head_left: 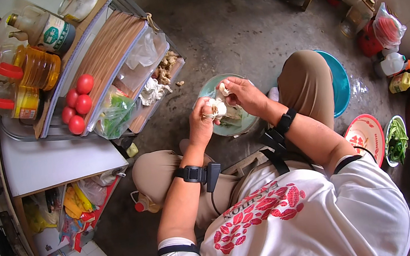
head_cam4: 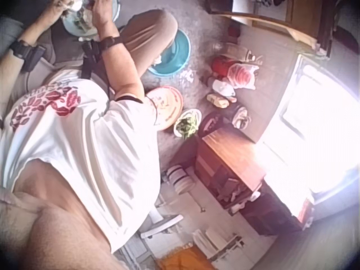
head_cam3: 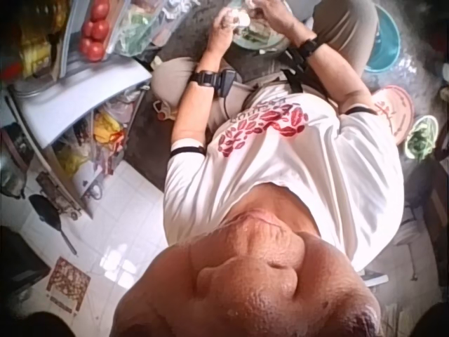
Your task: Peeling and prepping cloves of garlic in a kitchen environment.
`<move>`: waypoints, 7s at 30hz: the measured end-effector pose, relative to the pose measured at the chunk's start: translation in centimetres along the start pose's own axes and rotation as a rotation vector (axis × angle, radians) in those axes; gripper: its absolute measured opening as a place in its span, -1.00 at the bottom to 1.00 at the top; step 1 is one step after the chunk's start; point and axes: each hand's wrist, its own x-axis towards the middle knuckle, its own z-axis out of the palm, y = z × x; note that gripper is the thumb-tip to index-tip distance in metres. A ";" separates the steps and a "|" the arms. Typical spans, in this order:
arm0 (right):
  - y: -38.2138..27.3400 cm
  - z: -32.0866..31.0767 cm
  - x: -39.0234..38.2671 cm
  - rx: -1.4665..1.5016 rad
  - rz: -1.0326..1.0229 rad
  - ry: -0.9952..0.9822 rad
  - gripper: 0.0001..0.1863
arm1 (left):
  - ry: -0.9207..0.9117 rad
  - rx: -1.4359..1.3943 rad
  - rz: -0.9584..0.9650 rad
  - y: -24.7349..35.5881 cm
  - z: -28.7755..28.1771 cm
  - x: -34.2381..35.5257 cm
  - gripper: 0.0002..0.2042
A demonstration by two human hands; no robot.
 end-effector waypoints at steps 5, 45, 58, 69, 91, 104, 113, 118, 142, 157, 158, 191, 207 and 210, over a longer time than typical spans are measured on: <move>-0.1 -0.3 0.4 0.065 -0.023 0.025 -0.77 | 0.021 -0.203 -0.152 -0.7 -0.4 0.0 -0.58; 2.5 -0.5 0.6 -0.842 -0.241 0.191 -0.89 | 0.044 -0.218 -0.121 -0.3 0.2 0.9 -0.82; 0.2 0.8 -0.4 -0.843 -0.420 0.067 -0.83 | 0.195 0.146 0.029 -0.8 0.1 0.8 -0.88; -0.4 1.9 -1.2 -1.140 -0.682 0.016 -0.93 | 0.248 0.793 0.327 0.1 0.1 0.8 -0.89; 1.0 0.6 0.0 -0.764 -0.264 0.089 -0.86 | 0.134 0.765 0.482 1.4 1.0 0.6 -0.76; 1.5 -0.9 1.0 0.038 0.145 0.217 -0.81 | 0.209 0.509 0.456 0.5 0.4 0.9 -0.84; 1.6 -0.9 0.9 -0.224 -0.022 0.238 -0.81 | 0.135 -0.025 0.052 -0.6 0.2 0.7 -0.94; 2.6 0.8 0.5 -0.662 -0.362 0.271 -0.86 | 0.006 -0.244 -0.181 -1.2 0.2 0.5 -0.84; 2.7 -1.4 1.0 -1.196 -0.416 0.360 -0.82 | -0.083 -0.403 -0.277 0.1 -0.1 0.6 -0.76; 0.5 0.6 0.2 -0.575 -0.203 0.044 -0.90 | -0.116 -0.497 -0.358 -0.1 -0.5 0.8 -0.79; 0.5 0.3 0.3 -0.317 -0.086 0.103 -0.92 | -0.116 -0.537 -0.367 0.2 -0.5 0.9 -0.80; 0.8 0.4 0.0 -0.041 -0.032 -0.006 -0.97 | 0.032 -0.216 -0.256 -0.8 0.2 0.8 -0.84; 1.5 1.4 0.0 -0.532 -0.336 -0.007 -0.91 | 0.127 0.007 -0.048 -1.2 0.2 0.7 -0.87; 1.6 1.1 0.2 -0.521 -0.330 0.022 -0.89 | 0.185 0.129 -0.008 -1.0 0.3 0.9 -0.90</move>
